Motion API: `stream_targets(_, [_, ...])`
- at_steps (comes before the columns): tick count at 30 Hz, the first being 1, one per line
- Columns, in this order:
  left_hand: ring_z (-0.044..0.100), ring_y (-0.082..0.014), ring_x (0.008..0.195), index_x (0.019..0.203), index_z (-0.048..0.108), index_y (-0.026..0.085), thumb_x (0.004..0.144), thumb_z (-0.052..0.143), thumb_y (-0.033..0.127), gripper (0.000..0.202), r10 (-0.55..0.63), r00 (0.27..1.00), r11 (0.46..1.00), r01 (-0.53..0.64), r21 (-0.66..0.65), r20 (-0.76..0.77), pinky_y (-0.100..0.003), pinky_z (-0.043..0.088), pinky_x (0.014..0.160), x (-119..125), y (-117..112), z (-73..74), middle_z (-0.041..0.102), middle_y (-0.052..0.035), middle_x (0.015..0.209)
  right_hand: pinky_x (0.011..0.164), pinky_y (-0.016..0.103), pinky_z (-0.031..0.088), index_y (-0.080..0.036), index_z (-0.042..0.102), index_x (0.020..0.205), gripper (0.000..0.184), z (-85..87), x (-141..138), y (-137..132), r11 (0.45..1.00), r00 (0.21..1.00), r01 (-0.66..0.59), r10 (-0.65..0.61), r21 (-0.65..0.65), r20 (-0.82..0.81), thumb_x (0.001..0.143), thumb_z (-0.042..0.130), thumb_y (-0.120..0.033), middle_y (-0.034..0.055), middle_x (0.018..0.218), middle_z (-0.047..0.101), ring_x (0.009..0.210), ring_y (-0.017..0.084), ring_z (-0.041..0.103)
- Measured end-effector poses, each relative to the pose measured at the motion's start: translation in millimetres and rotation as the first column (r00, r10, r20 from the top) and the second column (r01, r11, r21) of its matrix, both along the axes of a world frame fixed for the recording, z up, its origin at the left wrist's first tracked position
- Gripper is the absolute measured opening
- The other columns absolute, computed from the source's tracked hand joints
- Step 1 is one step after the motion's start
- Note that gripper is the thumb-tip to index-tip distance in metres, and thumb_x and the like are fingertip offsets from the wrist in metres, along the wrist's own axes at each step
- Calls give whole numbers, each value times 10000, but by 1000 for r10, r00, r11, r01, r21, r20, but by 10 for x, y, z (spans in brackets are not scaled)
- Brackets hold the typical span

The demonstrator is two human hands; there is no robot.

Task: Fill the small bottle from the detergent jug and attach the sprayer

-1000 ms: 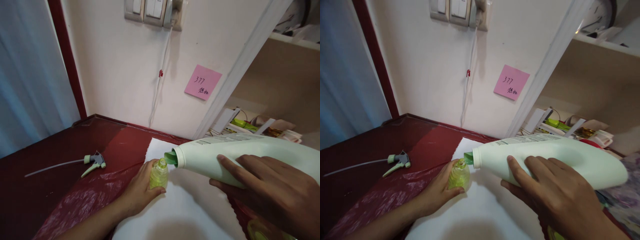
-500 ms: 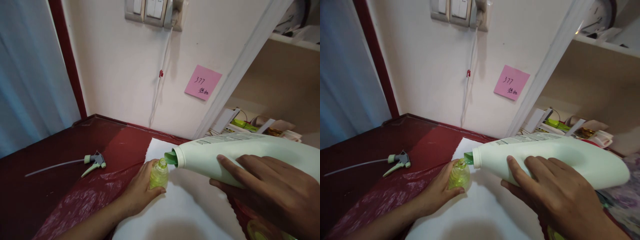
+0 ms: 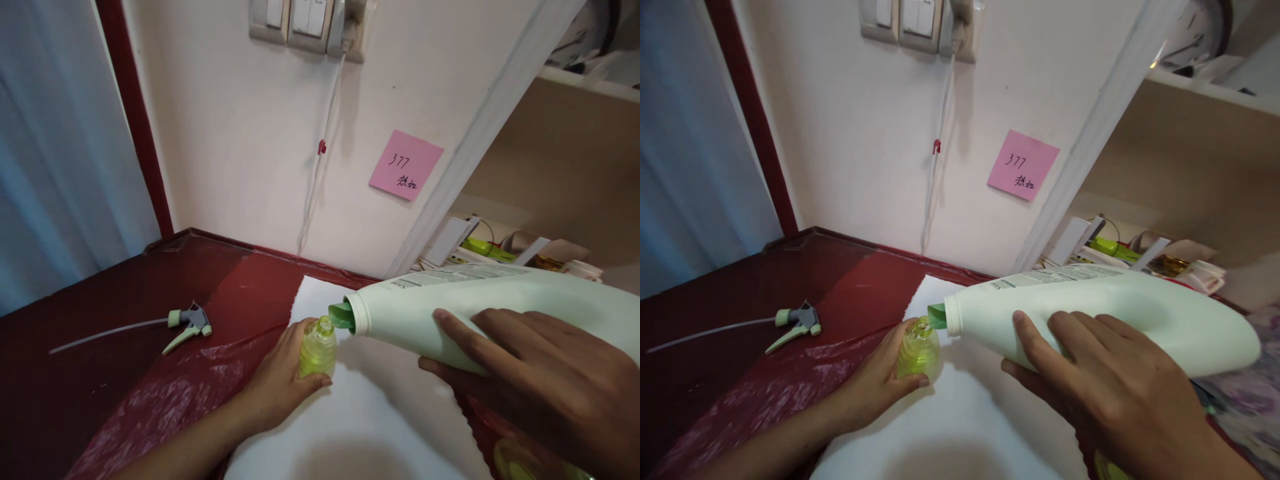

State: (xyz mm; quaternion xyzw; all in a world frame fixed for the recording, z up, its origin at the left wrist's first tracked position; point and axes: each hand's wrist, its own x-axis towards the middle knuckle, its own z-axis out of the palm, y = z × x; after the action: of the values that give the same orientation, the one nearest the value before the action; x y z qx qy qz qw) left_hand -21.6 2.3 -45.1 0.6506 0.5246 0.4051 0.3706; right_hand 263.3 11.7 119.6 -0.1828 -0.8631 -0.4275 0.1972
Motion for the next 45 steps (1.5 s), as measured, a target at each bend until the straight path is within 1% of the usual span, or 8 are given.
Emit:
stream_targets(6, [434,-348,1403,1414,410,245,767,745,247,728,2,1000,1000,-2,4,-12,-557,293,1200,7,9,-1,515,-134,1480,609,372,467,-156,605,1171,182,-8,17,7,1000,1000,1,-1,13,6,1041,497,-222,30,735,669,574,208,638])
stream_targets(18, [423,-328,1410,1417,403,240,785,726,251,710,-9,1000,1000,9,4,0,-521,292,1201,-5,-2,-2,509,-131,1481,478,325,435,-143,654,1067,340,-105,2,126,999,992,43,-44,-3,-115,1007,567,-467,6,663,621,501,202,611])
stream_targets(22, [409,-347,1426,1418,400,221,775,728,269,724,10,1000,1000,-10,-1,2,-541,267,1213,-7,7,-41,492,-155,1504,475,268,488,-145,663,1045,466,-54,-29,171,983,950,77,-122,-164,-286,1000,523,-587,19,713,699,551,168,686])
stream_targets(26, [400,-356,1438,1421,401,219,772,733,287,732,31,999,999,-31,-18,7,-545,264,1217,-15,25,-89,483,-168,1514,505,228,514,-190,688,1034,493,-67,-64,256,936,801,-35,-184,-351,-570,898,642,-662,19,806,756,581,137,685])
stream_targets(29, [366,-355,1469,1435,389,238,773,734,305,749,48,999,999,-47,-24,9,-539,245,1231,-27,35,-115,453,-162,1552,575,286,534,-218,708,1027,515,-142,-107,337,911,641,-82,-263,-405,-721,819,707,-690,38,880,770,677,187,700])
stream_targets(33, [334,-360,1497,1435,386,225,761,728,328,762,54,998,998,-54,-37,12,-546,218,1246,-33,52,-114,426,-175,1580,684,333,530,-247,722,1031,460,-303,-186,434,874,416,-219,-319,-434,-851,742,809,-595,28,971,762,819,223,696])
stream_targets(39, [350,-378,1498,1438,399,226,757,739,353,772,77,997,997,-77,-18,1,-557,250,1237,-50,90,-155,454,-179,1567,697,308,517,-245,722,987,459,-648,-331,572,762,66,-518,-416,-388,-907,655,883,-518,5,930,754,816,199,671])
stream_targets(45, [331,-369,1511,1450,383,234,792,721,389,755,65,998,998,-65,-11,-16,-569,244,1244,-83,112,-208,468,-165,1549,732,337,543,-209,688,1002,500,-1008,-498,728,754,-83,-567,-453,-332,-887,696,822,-580,36,941,747,837,214,681])
